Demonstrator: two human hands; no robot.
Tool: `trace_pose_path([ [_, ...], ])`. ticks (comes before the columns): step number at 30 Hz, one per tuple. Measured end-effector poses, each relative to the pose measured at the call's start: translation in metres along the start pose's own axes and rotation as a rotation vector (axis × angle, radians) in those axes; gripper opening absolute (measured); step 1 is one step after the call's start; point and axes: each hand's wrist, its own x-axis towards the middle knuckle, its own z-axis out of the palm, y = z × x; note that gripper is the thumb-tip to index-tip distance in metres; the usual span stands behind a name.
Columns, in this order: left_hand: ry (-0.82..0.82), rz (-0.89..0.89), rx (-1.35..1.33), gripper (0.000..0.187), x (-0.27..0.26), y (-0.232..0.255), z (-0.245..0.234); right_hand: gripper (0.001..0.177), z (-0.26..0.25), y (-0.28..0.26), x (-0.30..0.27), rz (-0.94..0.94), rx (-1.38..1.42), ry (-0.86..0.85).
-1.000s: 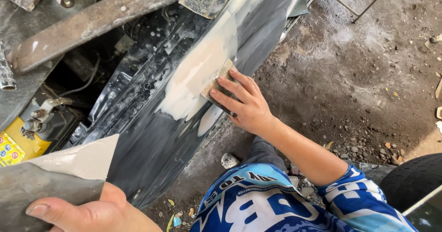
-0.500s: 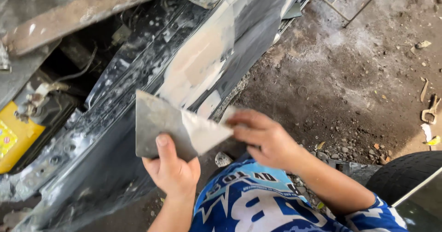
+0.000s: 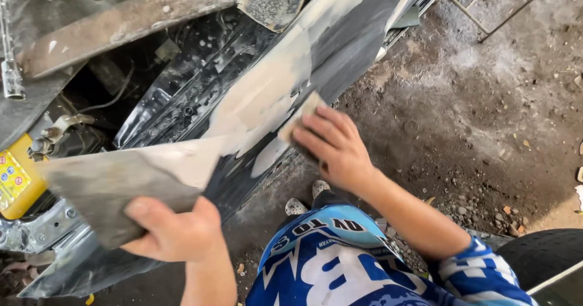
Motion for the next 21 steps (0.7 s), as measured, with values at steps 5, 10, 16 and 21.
trace_pose_path([
  [5,0.078,0.072,-0.054,0.041,0.029,0.008,0.000,0.077,0.021,0.040,0.022,0.016,-0.067,0.116],
  [10,0.068,0.034,0.014,0.046,0.031,0.030,0.011,0.081,0.028,0.040,0.020,0.036,-0.085,0.040],
  [16,0.071,-0.067,0.104,0.056,0.025,0.034,0.019,0.084,0.007,0.031,0.019,0.085,-0.131,-0.176],
  [21,0.095,0.003,0.078,0.057,0.014,0.025,0.013,0.082,-0.028,0.018,0.027,0.158,-0.065,-0.373],
])
